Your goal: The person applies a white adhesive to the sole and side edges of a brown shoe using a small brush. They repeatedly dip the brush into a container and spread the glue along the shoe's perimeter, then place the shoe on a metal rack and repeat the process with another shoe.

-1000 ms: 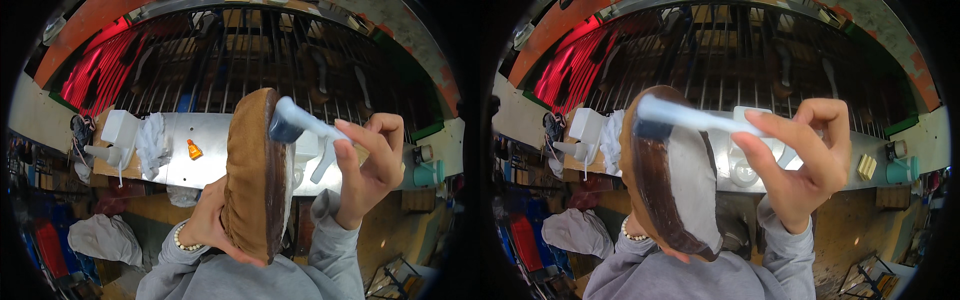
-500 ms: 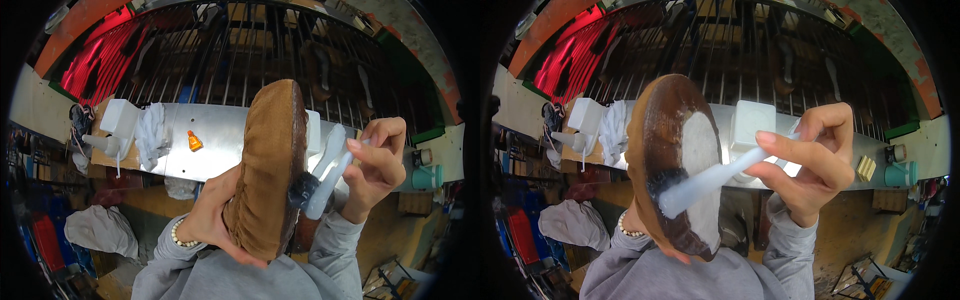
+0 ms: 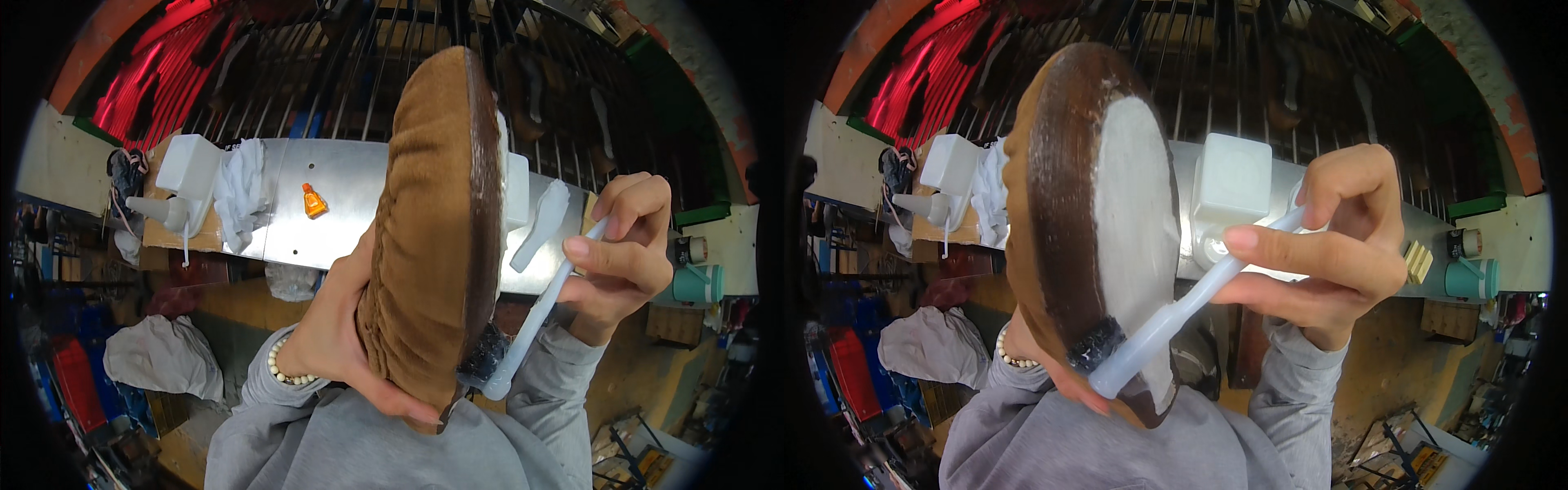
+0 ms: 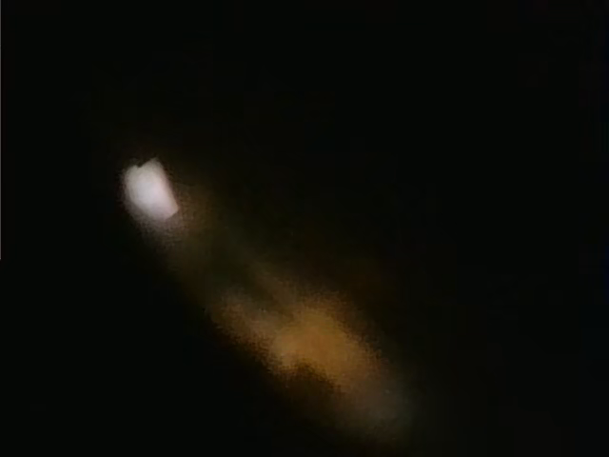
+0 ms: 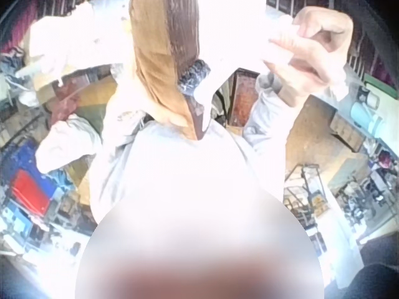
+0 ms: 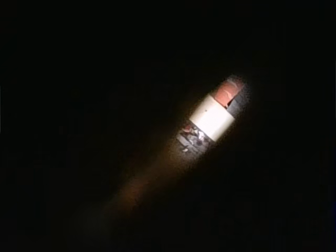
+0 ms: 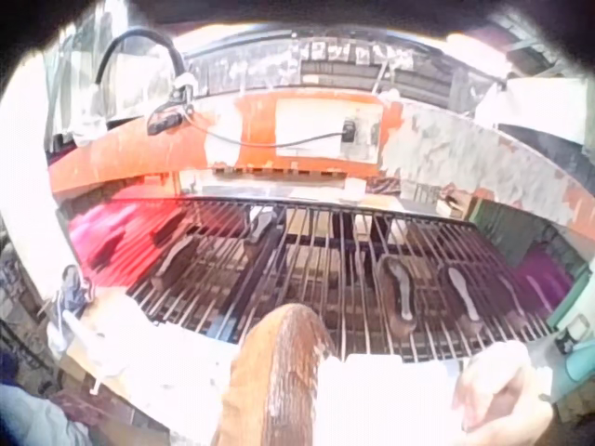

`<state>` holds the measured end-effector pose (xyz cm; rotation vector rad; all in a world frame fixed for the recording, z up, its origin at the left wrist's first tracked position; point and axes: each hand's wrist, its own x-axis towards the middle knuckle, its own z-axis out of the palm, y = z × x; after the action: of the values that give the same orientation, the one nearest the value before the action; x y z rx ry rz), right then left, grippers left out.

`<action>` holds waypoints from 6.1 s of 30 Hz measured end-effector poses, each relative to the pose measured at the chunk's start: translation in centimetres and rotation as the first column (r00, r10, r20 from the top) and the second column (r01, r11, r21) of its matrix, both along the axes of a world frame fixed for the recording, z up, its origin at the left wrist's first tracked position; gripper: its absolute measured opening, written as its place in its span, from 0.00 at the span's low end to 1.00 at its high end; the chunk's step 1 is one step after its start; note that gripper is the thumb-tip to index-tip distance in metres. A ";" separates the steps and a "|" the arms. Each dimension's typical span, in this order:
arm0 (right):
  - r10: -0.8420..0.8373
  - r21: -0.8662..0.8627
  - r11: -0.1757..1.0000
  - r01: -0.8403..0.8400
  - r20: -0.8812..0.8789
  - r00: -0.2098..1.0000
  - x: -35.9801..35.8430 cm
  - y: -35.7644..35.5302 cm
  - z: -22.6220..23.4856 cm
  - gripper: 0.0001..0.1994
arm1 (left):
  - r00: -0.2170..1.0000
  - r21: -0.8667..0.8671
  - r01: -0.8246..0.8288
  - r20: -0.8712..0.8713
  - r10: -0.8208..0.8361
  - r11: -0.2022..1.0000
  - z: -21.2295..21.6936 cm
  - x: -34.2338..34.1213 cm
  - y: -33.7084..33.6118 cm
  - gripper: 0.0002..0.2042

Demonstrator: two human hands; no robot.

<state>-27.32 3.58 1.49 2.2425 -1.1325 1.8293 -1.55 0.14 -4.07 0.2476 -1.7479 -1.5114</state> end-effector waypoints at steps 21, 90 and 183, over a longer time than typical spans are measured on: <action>0.087 0.114 0.990 -0.080 -0.056 0.995 -0.6 0.8 -1.2 0.24 | 0.996 0.224 -0.065 -0.038 0.076 0.972 -0.2 -0.2 0.0 0.64; 0.313 0.261 0.893 -0.368 0.229 0.922 1.1 0.5 -3.2 0.23 | 0.947 0.944 0.004 -0.109 0.302 0.330 0.6 1.1 0.9 0.33; 0.381 0.383 0.826 -0.413 0.161 0.910 1.2 -1.4 -2.4 0.20 | 0.961 0.950 0.253 -0.268 0.064 0.182 0.8 0.0 2.7 0.33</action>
<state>-26.15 2.21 -0.89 2.8581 -1.2335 1.9838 -1.55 2.82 -3.29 0.5612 -0.2683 -2.4807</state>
